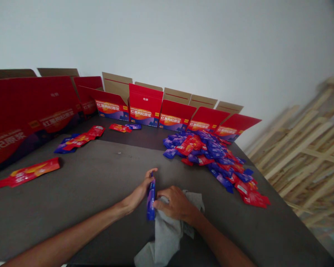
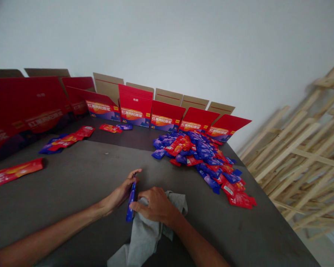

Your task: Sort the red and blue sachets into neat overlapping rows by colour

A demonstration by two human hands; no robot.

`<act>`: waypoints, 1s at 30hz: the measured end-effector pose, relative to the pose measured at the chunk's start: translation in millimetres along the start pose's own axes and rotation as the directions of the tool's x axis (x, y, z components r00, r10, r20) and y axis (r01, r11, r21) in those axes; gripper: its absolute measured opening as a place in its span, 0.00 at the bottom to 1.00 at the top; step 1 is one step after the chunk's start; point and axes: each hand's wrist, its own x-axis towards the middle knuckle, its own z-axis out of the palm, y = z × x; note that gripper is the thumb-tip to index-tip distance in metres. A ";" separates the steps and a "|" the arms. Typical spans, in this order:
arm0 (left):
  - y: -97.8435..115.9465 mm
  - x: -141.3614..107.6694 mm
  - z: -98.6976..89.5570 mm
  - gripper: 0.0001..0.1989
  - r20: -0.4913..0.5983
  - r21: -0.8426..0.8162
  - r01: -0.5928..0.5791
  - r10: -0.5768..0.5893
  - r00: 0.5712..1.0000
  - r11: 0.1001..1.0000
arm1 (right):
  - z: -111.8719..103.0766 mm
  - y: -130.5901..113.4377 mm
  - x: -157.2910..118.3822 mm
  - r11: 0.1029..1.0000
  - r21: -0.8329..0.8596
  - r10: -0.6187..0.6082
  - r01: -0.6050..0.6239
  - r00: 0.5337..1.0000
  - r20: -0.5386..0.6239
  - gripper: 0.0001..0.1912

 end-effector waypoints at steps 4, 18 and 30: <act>2.4 -0.4 1.9 0.30 -0.012 0.132 -0.025 0.027 1.000 0.991 | 7.9 4.3 3.1 0.997 0.076 0.037 -0.031 0.996 -0.078 0.17; 17.7 6.0 -12.2 0.21 0.187 0.167 0.118 -0.149 0.971 0.979 | 13.1 16.2 13.9 0.927 0.369 0.189 -0.062 0.928 -0.320 0.24; 83.5 144.2 48.9 0.18 0.155 0.386 -0.174 0.122 0.980 0.906 | 4.0 3.7 4.1 0.989 0.145 0.014 0.008 0.989 -0.151 0.15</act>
